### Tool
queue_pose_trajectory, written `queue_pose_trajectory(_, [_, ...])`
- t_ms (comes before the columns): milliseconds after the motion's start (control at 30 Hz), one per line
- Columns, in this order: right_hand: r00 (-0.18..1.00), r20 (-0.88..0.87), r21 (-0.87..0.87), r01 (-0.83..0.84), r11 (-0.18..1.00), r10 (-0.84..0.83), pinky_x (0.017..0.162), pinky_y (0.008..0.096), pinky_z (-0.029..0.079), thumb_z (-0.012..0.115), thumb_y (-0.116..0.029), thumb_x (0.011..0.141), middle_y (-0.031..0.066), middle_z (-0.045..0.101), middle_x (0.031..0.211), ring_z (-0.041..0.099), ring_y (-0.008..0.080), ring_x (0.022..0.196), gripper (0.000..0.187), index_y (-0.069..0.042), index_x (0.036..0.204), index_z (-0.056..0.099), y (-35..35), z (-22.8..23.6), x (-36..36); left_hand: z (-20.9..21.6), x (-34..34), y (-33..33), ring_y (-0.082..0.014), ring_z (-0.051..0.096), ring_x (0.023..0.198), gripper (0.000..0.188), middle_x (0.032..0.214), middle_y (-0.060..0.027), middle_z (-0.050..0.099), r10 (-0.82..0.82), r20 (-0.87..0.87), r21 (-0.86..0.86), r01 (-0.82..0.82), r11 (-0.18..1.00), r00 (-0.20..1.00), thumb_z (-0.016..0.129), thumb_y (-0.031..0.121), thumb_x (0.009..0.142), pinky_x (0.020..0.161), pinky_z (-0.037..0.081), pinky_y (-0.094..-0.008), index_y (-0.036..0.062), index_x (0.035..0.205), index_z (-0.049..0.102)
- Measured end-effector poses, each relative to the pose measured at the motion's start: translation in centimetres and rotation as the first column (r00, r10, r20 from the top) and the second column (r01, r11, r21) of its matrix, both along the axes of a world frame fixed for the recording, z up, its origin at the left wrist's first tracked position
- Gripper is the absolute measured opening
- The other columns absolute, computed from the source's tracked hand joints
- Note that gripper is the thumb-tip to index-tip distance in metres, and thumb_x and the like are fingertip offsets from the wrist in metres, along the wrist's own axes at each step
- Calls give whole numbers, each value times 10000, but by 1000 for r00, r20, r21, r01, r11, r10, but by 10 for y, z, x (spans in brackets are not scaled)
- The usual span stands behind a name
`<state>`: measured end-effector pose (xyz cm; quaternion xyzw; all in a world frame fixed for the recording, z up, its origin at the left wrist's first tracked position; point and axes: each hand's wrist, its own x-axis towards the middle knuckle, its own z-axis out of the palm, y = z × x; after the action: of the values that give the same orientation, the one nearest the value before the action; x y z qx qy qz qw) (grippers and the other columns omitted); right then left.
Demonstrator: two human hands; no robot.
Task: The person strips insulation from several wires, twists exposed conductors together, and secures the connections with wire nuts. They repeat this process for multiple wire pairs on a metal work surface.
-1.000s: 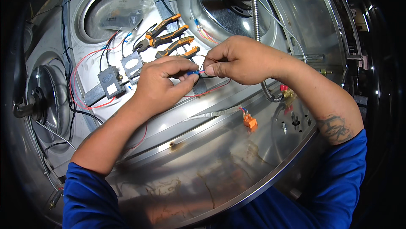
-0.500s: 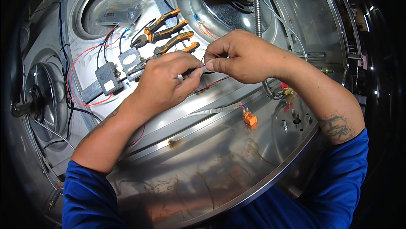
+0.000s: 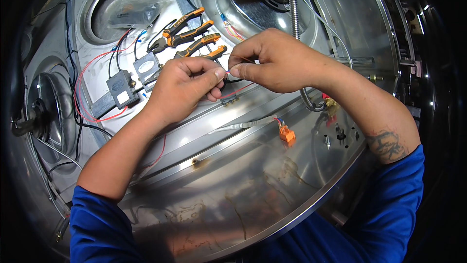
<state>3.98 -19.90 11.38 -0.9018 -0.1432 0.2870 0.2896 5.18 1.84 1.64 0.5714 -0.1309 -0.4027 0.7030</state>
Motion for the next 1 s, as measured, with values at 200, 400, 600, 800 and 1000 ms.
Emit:
queue_pose_trajectory(200, [999, 39, -9, 36, 999, -36, 670, 367, 502, 712, -177, 904, 143, 698, 789, 619, 223, 673, 183, -20, 993, 739, 0, 2, -3, 6, -4, -7, -108, 626, 691, 211, 837, -62, 676, 77, 22, -25, -76, 997, 997, 673, 162, 991, 625, 521, -265, -46, 985, 703])
queue_pose_trajectory(400, [999, 33, -20, -40, 999, 41, 664, 368, 500, 715, -168, 908, 150, 695, 796, 618, 229, 669, 185, -9, 1000, 732, 2, -4, -7, 11, 6, -4, -100, 617, 685, 201, 799, -39, 656, -127, 169, 103, 110, 989, 977, 658, 154, 995, 610, 510, -254, -38, 956, 704])
queue_pose_trajectory(600, [997, -52, -62, 58, 996, -61, 685, 346, 498, 722, -204, 924, 122, 694, 793, 616, 191, 693, 199, -20, 1000, 732, 3, 2, -2, 9, 13, -4, -103, 621, 684, 216, 792, -44, 660, -90, 29, 7, 90, 996, 996, 669, 172, 988, 628, 528, -263, -40, 969, 705])
queue_pose_trajectory(800, [995, -58, -45, 78, 996, -80, 696, 345, 501, 717, -221, 937, 110, 707, 802, 625, 186, 714, 206, -27, 1003, 733, 5, 5, 0, 13, 15, 8, -92, 638, 711, 198, 842, -48, 690, -27, 158, 47, 20, 999, 987, 734, 133, 923, 656, 536, -253, -43, 1011, 710])
queue_pose_trajectory(1000, [996, -52, -79, 62, 995, -67, 694, 344, 503, 720, -214, 936, 107, 701, 777, 627, 183, 709, 197, -24, 987, 736, 5, 4, -2, 9, 4, -3, -92, 635, 689, 134, 844, -45, 690, 16, 52, 61, -20, 998, 999, 714, 71, 920, 617, 523, -250, -43, 989, 698])
